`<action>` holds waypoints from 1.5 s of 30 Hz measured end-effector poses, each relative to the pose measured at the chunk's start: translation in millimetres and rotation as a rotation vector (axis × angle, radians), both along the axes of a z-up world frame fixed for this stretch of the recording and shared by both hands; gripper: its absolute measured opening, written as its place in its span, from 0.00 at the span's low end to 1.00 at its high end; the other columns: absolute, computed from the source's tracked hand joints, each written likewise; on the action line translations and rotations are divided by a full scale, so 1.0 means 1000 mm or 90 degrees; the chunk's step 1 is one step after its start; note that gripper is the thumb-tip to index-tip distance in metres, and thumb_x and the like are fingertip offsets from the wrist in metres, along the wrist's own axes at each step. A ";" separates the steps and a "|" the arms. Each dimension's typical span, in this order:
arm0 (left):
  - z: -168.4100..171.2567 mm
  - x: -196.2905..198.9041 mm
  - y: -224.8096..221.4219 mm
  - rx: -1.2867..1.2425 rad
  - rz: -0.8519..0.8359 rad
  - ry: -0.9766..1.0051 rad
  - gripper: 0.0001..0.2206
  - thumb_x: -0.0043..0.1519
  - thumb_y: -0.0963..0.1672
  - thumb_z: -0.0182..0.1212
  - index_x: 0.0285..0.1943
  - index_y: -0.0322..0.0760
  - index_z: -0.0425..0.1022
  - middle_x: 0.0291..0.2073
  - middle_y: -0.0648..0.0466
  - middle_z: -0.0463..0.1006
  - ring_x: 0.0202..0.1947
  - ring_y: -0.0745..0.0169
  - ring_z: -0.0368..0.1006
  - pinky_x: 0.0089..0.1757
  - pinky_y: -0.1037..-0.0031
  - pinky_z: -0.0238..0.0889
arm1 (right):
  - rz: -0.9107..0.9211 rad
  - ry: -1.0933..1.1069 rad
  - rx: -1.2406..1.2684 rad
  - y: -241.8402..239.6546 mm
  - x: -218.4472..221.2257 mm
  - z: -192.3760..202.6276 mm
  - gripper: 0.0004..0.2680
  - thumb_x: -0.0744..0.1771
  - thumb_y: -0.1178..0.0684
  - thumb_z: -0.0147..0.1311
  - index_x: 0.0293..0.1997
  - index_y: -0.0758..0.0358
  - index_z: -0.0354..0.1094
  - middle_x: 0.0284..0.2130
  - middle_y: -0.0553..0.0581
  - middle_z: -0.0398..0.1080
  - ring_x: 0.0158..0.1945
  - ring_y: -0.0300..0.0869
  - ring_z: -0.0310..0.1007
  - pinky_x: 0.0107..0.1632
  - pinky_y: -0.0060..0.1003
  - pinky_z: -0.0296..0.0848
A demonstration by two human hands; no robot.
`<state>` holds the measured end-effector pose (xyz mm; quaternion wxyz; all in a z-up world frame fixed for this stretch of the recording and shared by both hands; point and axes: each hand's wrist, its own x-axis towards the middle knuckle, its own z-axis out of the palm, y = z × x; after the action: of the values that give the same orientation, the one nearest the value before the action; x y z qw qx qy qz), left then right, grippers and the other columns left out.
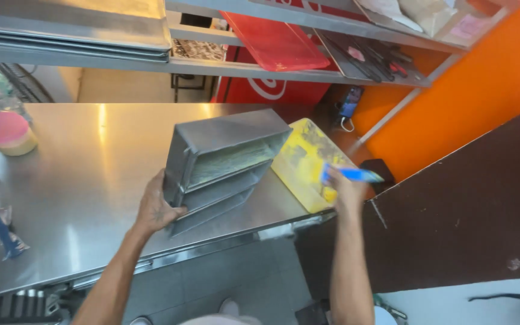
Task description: Applying grease to the interior of metal bread tins using a brush to prepare them for baking.
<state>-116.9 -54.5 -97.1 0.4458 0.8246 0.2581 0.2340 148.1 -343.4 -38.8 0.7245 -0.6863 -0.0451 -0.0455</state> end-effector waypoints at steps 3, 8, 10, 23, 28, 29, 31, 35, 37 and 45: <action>0.049 0.013 0.014 0.155 -0.026 0.001 0.36 0.36 0.45 0.65 0.55 0.28 0.56 0.41 0.40 0.64 0.47 0.44 0.57 0.47 0.59 0.53 | -0.035 -0.065 0.060 -0.047 -0.067 0.030 0.06 0.58 0.63 0.55 0.32 0.65 0.62 0.22 0.58 0.66 0.25 0.45 0.71 0.29 0.38 0.73; 0.065 0.077 0.014 0.320 -0.216 0.226 0.41 0.33 0.58 0.57 0.58 0.45 0.54 0.42 0.52 0.65 0.46 0.56 0.56 0.45 0.59 0.52 | -0.016 -0.012 -0.015 -0.049 -0.127 -0.018 0.07 0.58 0.63 0.53 0.35 0.68 0.62 0.26 0.62 0.67 0.28 0.46 0.70 0.31 0.39 0.73; 0.061 0.091 0.003 0.374 -0.269 0.257 0.41 0.33 0.58 0.56 0.58 0.46 0.55 0.41 0.50 0.66 0.44 0.54 0.57 0.44 0.56 0.51 | -0.008 0.011 -0.054 -0.041 -0.133 -0.055 0.07 0.57 0.64 0.54 0.33 0.69 0.62 0.26 0.65 0.68 0.27 0.47 0.70 0.28 0.40 0.73; 0.097 0.115 -0.012 0.392 -0.327 0.355 0.36 0.37 0.55 0.58 0.57 0.44 0.60 0.42 0.47 0.69 0.44 0.54 0.60 0.45 0.61 0.55 | 0.115 -0.124 -0.437 0.087 -0.057 -0.205 0.04 0.54 0.63 0.52 0.23 0.62 0.67 0.21 0.61 0.68 0.28 0.53 0.69 0.35 0.42 0.68; 0.095 0.117 -0.014 0.354 -0.306 0.373 0.35 0.37 0.54 0.60 0.56 0.43 0.61 0.43 0.47 0.69 0.44 0.55 0.61 0.45 0.64 0.55 | 0.121 -0.037 -0.395 0.092 -0.072 -0.215 0.03 0.54 0.59 0.53 0.22 0.56 0.67 0.20 0.55 0.68 0.30 0.48 0.69 0.36 0.36 0.66; 0.092 0.116 -0.014 0.357 -0.300 0.364 0.35 0.38 0.55 0.59 0.56 0.43 0.62 0.42 0.47 0.70 0.44 0.55 0.61 0.45 0.64 0.55 | 0.116 -0.078 -0.455 0.092 -0.069 -0.205 0.01 0.55 0.58 0.52 0.18 0.62 0.66 0.18 0.60 0.67 0.28 0.52 0.68 0.32 0.39 0.65; 0.091 0.121 -0.012 0.374 -0.295 0.342 0.35 0.38 0.55 0.59 0.55 0.42 0.62 0.42 0.47 0.70 0.43 0.55 0.62 0.44 0.65 0.55 | 0.097 -0.130 -0.506 0.092 -0.065 -0.177 0.06 0.55 0.57 0.51 0.15 0.69 0.65 0.15 0.64 0.65 0.25 0.57 0.67 0.27 0.43 0.64; 0.092 0.124 -0.003 0.359 -0.299 0.353 0.34 0.39 0.56 0.57 0.56 0.43 0.62 0.43 0.48 0.70 0.43 0.57 0.62 0.44 0.66 0.56 | 0.153 -0.173 -0.570 0.096 -0.085 -0.142 0.03 0.55 0.61 0.51 0.25 0.63 0.67 0.23 0.61 0.69 0.32 0.52 0.70 0.38 0.41 0.67; 0.088 0.126 0.003 0.363 -0.308 0.347 0.33 0.40 0.56 0.56 0.55 0.43 0.62 0.43 0.48 0.70 0.43 0.56 0.62 0.44 0.66 0.56 | 0.164 -0.167 -0.650 0.093 -0.076 -0.169 0.04 0.55 0.59 0.53 0.26 0.65 0.67 0.22 0.63 0.68 0.32 0.53 0.69 0.39 0.45 0.67; 0.091 0.117 0.015 0.321 -0.374 0.323 0.34 0.42 0.56 0.54 0.57 0.38 0.59 0.44 0.43 0.68 0.46 0.52 0.62 0.47 0.61 0.52 | 0.095 -0.048 -0.682 0.091 -0.068 -0.184 0.13 0.54 0.64 0.55 0.38 0.59 0.65 0.35 0.57 0.66 0.44 0.47 0.65 0.48 0.36 0.64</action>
<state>0.2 -39.6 -5.7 0.2014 0.9767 0.0492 -0.0558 80.1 -252.0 -222.8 0.2721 -0.9525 -0.1365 0.0107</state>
